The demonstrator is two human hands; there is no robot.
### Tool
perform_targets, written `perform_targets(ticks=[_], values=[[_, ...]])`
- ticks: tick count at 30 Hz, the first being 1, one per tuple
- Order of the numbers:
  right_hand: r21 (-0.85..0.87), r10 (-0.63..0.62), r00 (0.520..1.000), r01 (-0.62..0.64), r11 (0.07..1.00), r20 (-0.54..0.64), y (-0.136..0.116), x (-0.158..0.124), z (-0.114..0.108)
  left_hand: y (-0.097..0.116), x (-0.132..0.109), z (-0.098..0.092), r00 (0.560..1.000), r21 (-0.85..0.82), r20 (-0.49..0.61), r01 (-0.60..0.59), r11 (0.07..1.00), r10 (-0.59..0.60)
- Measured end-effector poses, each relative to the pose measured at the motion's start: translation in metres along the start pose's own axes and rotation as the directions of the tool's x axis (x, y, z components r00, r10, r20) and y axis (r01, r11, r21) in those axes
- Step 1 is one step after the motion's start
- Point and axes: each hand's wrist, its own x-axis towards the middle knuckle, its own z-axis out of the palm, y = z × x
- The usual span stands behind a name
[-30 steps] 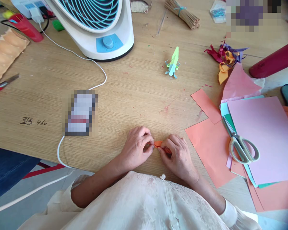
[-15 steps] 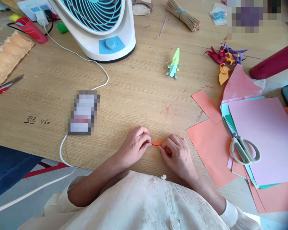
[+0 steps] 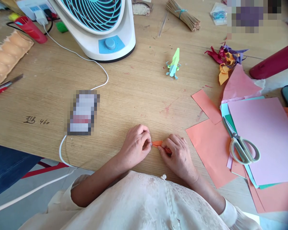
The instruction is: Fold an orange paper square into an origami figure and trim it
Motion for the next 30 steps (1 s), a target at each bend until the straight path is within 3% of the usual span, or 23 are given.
perform_targets(ticks=[9,18,24,27,30], values=[[0.000,0.014,1.000,-0.014,1.000,0.015,0.000,0.000,0.000,0.001,0.000,-0.004,0.997,0.009,0.044,0.064,0.998,-0.064],[-0.007,0.009,1.000,-0.009,1.000,0.003,0.001,-0.001,0.002,-0.002,0.003,-0.006,0.997,0.020,0.064,0.035,0.999,-0.036],[0.001,-0.006,1.000,0.006,1.000,0.007,0.002,0.000,0.003,-0.016,-0.019,-0.008,0.977,0.045,-0.045,-0.204,0.978,0.206],[0.004,-0.014,1.000,0.014,1.000,0.003,0.003,0.000,0.004,-0.021,-0.033,-0.008,0.918,0.228,0.026,-0.391,0.892,0.395],[0.009,-0.024,1.000,0.024,1.000,-0.007,0.004,-0.001,0.005,-0.019,-0.038,-0.009,0.896,0.371,0.147,-0.442,0.817,0.418]])
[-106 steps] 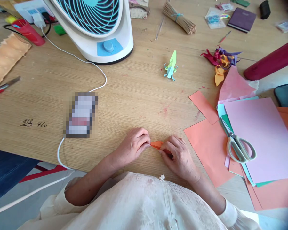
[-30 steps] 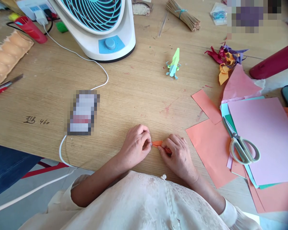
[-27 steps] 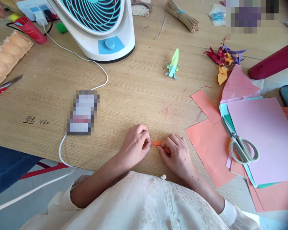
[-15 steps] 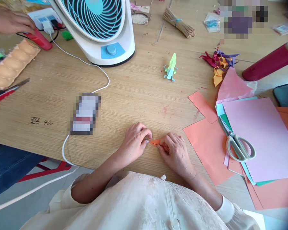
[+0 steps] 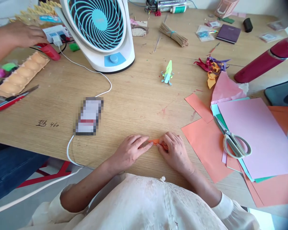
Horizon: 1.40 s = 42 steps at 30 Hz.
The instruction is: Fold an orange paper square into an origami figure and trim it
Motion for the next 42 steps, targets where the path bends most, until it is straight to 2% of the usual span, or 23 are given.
perform_targets(ticks=[5,12,15,17,20,23,26,28,31,36,42], values=[[-0.004,-0.007,1.000,0.007,1.000,-0.008,0.000,-0.001,0.001,0.003,0.003,-0.005,0.993,0.098,0.113,0.013,0.995,-0.024],[-0.007,-0.001,1.000,0.001,1.000,-0.002,0.000,-0.001,0.000,0.007,0.002,-0.006,0.988,0.134,0.135,0.056,0.989,-0.075],[-0.002,-0.004,1.000,0.004,1.000,0.005,-0.001,0.000,-0.001,0.008,0.003,-0.003,0.995,0.159,0.095,0.022,0.987,-0.037],[0.001,-0.004,1.000,0.004,1.000,0.003,-0.001,0.000,-0.001,0.009,0.003,0.002,0.999,0.178,0.021,-0.051,0.983,0.048],[0.002,-0.003,1.000,0.003,1.000,-0.006,-0.001,0.000,0.000,0.010,0.000,0.014,0.981,0.165,-0.072,-0.166,0.972,0.179],[0.014,-0.001,1.000,0.001,1.000,-0.011,0.000,0.000,-0.001,0.011,-0.004,0.025,0.979,0.153,-0.090,-0.168,0.974,0.183],[0.118,-0.010,1.000,0.007,0.993,0.020,0.003,-0.001,-0.008,0.012,-0.006,0.029,0.978,0.151,-0.102,-0.164,0.975,0.180],[0.221,-0.022,0.998,0.009,0.975,0.054,0.006,-0.002,-0.015,0.013,-0.006,0.027,0.982,0.146,-0.083,-0.158,0.977,0.171],[0.281,-0.044,0.995,0.018,0.960,0.088,0.012,-0.003,-0.023,0.017,-0.004,0.021,0.991,0.151,-0.016,-0.127,0.980,0.131],[0.302,-0.088,0.991,0.055,0.952,0.098,0.019,-0.006,-0.025,0.025,0.000,0.020,0.994,0.151,0.098,-0.052,0.987,0.037],[0.297,-0.118,0.988,0.084,0.951,0.099,0.023,-0.007,-0.023,0.029,0.004,0.021,0.990,0.145,0.138,-0.011,0.989,-0.009]])
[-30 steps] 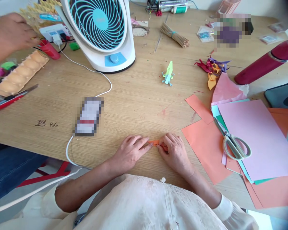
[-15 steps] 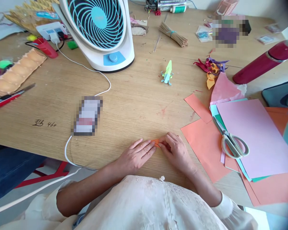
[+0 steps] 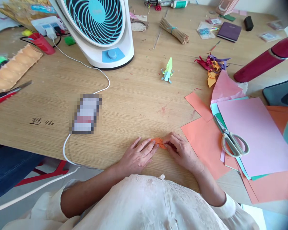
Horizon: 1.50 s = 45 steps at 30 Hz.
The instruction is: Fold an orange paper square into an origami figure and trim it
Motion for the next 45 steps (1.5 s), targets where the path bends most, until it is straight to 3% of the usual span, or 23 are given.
perform_targets(ticks=[16,27,40,45], values=[[0.020,-0.008,1.000,0.008,1.000,-0.016,0.0016,-0.0021,0.0000,-0.0003,0.0019,-0.0057,0.999,0.033,-0.027,-0.025,0.999,0.025],[-0.166,-0.097,0.995,0.094,0.982,-0.009,-0.0001,-0.0011,0.0006,-0.0019,0.0030,-0.0078,0.999,0.055,0.007,-0.045,0.997,0.045],[-0.172,-0.079,0.997,0.079,0.982,0.005,-0.0015,-0.0006,0.0001,0.0007,0.0052,-0.0100,0.997,0.088,0.045,-0.065,0.994,0.062],[-0.161,-0.075,0.997,0.074,0.984,0.003,-0.0020,-0.0011,0.0001,0.0006,0.0043,-0.0083,0.998,0.107,0.013,-0.070,0.992,0.069]])
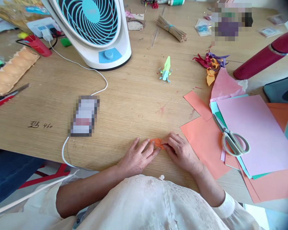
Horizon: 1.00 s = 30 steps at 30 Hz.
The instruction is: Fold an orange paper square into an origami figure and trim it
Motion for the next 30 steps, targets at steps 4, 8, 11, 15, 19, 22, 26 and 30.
perform_targets(ticks=[4,8,11,15,19,22,26,30], values=[[-0.002,-0.005,1.000,0.005,1.000,0.004,0.001,0.000,0.000,-0.001,0.000,0.000,1.000,-0.005,-0.014,0.012,1.000,-0.012],[-0.015,-0.009,1.000,0.009,1.000,0.015,0.002,-0.001,0.001,-0.001,0.000,0.000,0.998,-0.025,-0.052,0.028,0.999,-0.029],[-0.016,-0.028,0.999,0.029,0.999,0.028,0.002,-0.001,0.000,-0.001,-0.002,0.003,0.996,-0.027,-0.079,0.037,0.999,-0.039],[-0.015,-0.042,0.999,0.042,0.999,0.024,0.003,-0.002,-0.001,-0.001,-0.003,0.005,0.998,-0.020,-0.054,0.031,0.999,-0.032],[0.001,-0.055,0.998,0.055,0.998,0.012,0.004,-0.003,0.000,0.000,-0.002,0.002,0.999,-0.029,-0.003,0.037,0.999,-0.037],[0.001,-0.075,0.997,0.075,0.997,0.004,0.005,-0.005,0.000,0.001,-0.002,-0.001,0.997,-0.042,0.055,0.057,0.998,-0.054],[-0.065,-0.130,0.991,0.131,0.989,0.020,0.004,-0.010,-0.003,0.002,-0.002,-0.002,0.992,-0.061,0.108,0.078,0.995,-0.071],[-0.183,-0.198,0.977,0.210,0.960,0.081,0.001,-0.014,-0.008,0.004,-0.003,0.000,0.991,-0.091,0.109,0.088,0.992,-0.078]])
